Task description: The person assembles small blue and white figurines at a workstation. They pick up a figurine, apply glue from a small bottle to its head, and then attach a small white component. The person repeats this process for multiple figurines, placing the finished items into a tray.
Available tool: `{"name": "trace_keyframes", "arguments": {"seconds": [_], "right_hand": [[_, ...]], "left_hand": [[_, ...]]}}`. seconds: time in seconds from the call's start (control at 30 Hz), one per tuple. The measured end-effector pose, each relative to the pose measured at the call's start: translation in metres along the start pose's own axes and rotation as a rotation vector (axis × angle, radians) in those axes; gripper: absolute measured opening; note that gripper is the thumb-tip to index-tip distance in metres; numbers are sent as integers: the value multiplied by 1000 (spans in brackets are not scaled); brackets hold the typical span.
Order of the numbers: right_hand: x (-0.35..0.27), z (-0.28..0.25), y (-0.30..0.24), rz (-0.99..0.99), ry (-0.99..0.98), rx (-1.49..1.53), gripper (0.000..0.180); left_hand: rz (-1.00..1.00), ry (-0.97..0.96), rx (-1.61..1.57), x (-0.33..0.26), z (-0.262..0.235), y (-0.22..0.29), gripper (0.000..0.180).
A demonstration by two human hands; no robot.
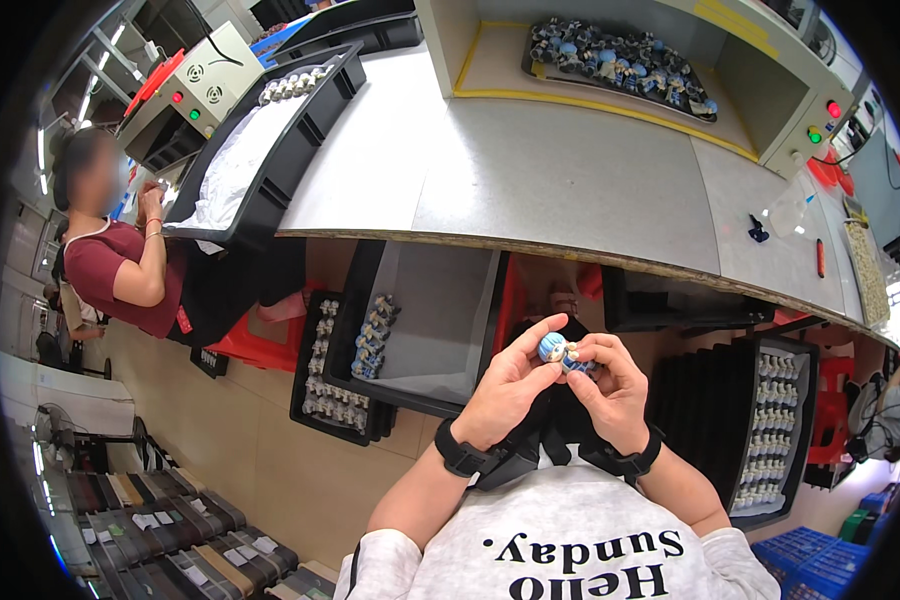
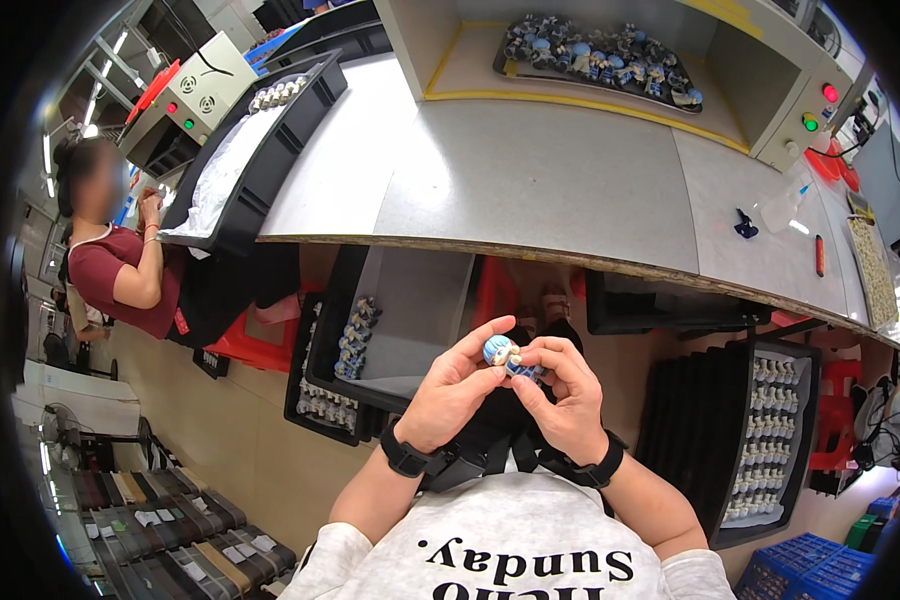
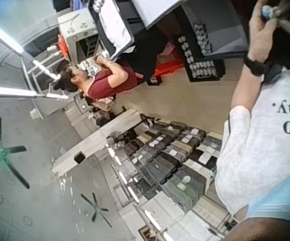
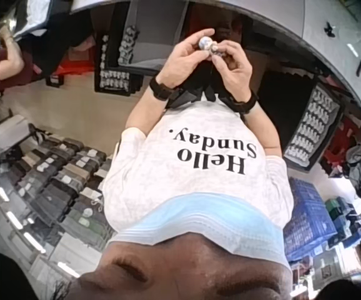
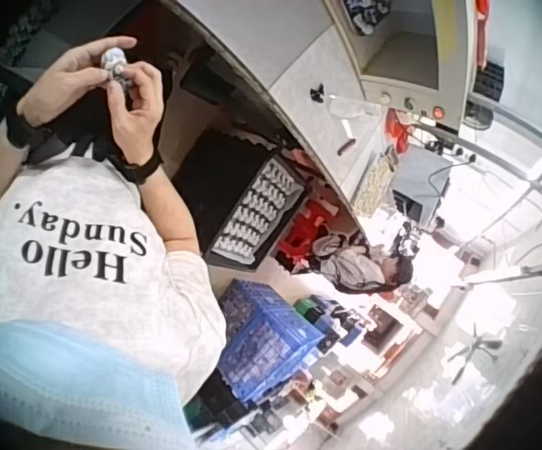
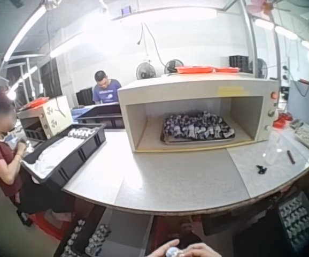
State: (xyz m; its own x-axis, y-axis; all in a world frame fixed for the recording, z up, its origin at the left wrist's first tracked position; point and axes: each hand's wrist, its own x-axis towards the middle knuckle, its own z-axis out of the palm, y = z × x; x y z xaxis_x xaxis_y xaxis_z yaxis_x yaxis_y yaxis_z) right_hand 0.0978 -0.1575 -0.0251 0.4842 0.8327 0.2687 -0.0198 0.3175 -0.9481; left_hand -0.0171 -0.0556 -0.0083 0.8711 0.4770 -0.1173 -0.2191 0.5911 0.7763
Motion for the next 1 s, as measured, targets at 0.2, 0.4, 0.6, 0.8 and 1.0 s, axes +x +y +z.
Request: {"name": "trace_keyframes", "arguments": {"seconds": [0.2,0.4,0.6,0.8,1.0], "right_hand": [[-2,1,5,0,9,5,20],[-4,0,6,-8,23,-29,21],[-4,-1,5,-14,35,-40,21],[-4,0,5,-16,50,-23,20],[-4,-1,5,-14,47,-32,20]], "left_hand": [[-51,45,-168,0,4,-2,48],[-92,50,-325,1,1,-2,48],[-99,41,-377,3,0,-5,48],[-98,46,-324,3,2,-6,47],[-98,30,-336,3,1,-5,47]]}}
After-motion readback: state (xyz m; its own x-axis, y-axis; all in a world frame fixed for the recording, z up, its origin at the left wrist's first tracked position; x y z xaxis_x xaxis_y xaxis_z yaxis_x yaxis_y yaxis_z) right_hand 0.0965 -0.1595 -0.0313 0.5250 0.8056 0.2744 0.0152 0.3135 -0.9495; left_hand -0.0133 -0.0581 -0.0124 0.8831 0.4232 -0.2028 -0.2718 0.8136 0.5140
